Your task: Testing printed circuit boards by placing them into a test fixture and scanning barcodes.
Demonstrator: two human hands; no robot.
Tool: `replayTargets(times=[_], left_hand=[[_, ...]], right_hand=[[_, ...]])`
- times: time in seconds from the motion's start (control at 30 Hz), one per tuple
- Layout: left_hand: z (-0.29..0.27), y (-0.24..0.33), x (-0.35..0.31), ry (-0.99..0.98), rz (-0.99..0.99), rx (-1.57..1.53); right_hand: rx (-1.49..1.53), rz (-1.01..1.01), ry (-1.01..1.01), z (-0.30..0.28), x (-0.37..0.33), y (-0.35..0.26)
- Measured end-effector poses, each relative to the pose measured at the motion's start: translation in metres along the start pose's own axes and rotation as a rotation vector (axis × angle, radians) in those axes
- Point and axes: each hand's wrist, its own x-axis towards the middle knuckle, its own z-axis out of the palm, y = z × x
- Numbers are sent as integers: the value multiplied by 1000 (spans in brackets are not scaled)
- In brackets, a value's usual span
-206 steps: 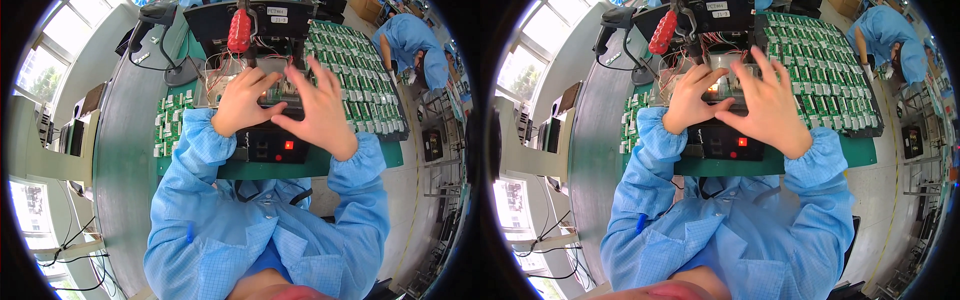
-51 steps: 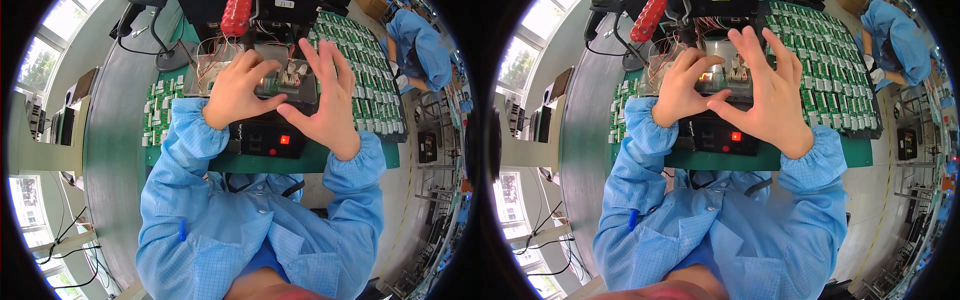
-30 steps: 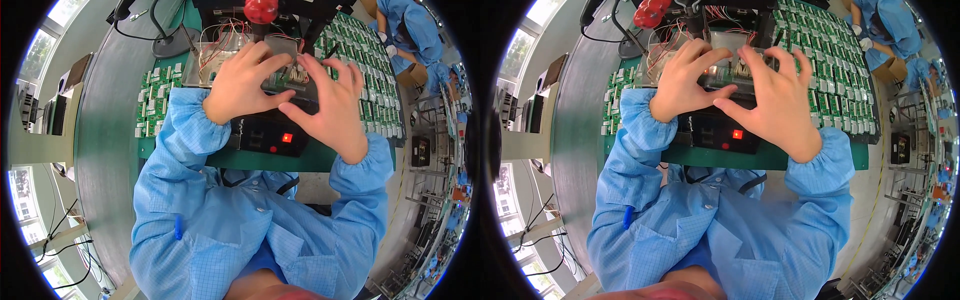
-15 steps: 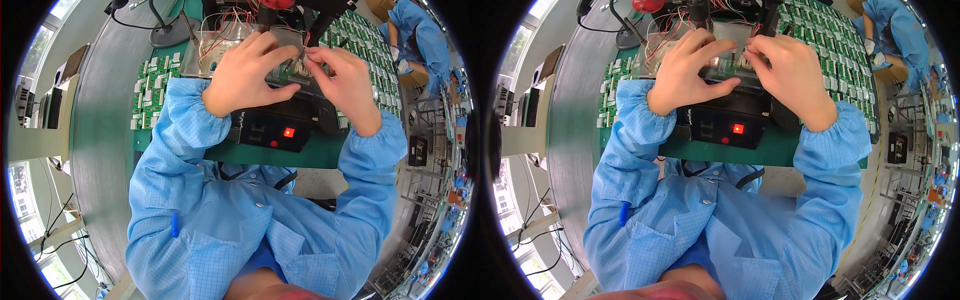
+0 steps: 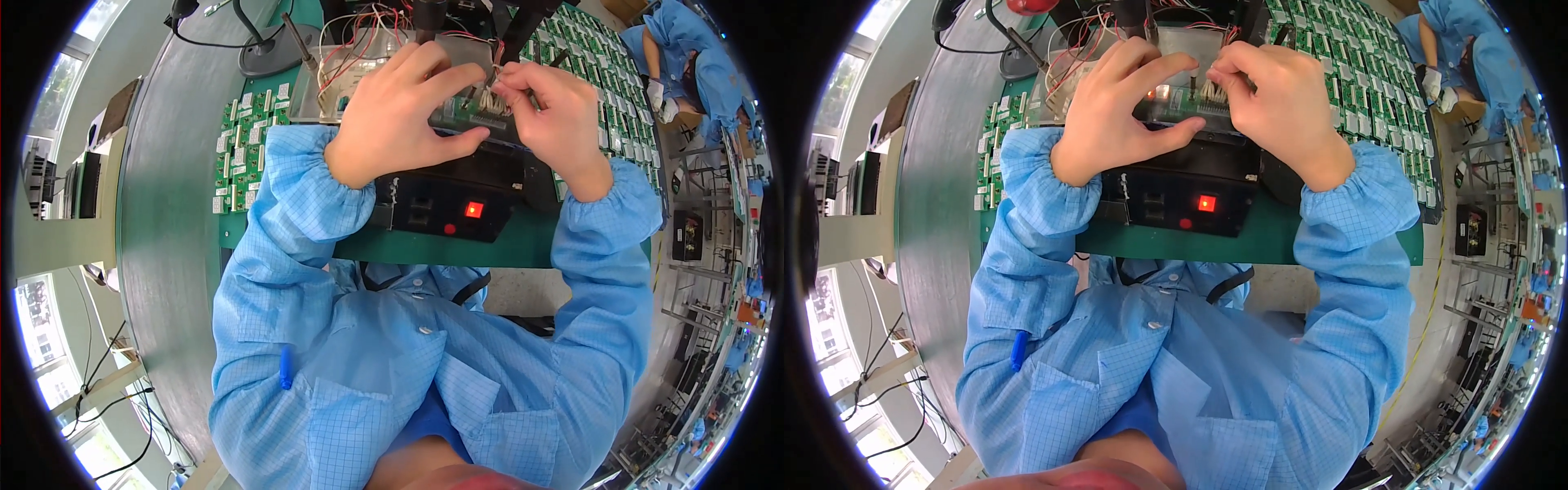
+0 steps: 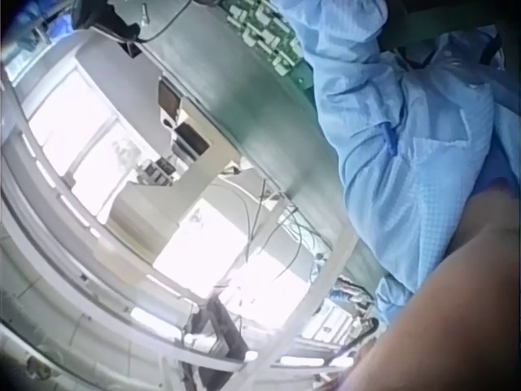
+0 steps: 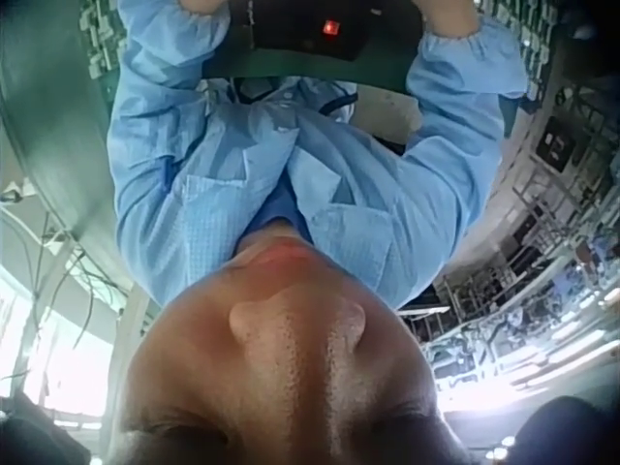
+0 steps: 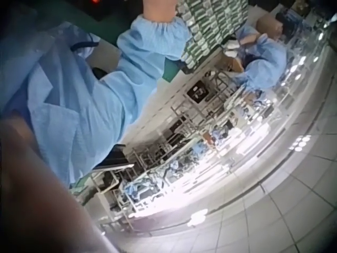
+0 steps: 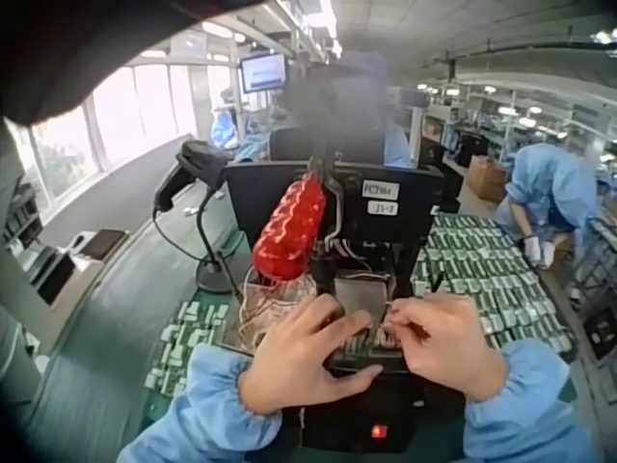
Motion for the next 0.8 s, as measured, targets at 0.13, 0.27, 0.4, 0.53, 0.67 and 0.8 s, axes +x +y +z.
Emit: replayTargets(times=[0.13, 0.27, 0.4, 0.53, 0.67, 0.8], left_hand=[[-1, 0, 0, 22, 30, -9], [0, -1, -1, 27, 18, -1], [1, 1, -1, 57, 25, -38], [0, 0, -3, 38, 13, 2], [0, 1, -2, 34, 16, -15], [0, 2, 1, 62, 43, -16]], right_hand=[[3, 41, 14, 4, -3, -3], [23, -33, 20, -3, 6, -2], [44, 59, -3, 3, -2, -3], [43, 21, -38, -6, 7, -2], [92, 60, -36, 0, -2, -1], [49, 41, 10, -1, -1, -5]])
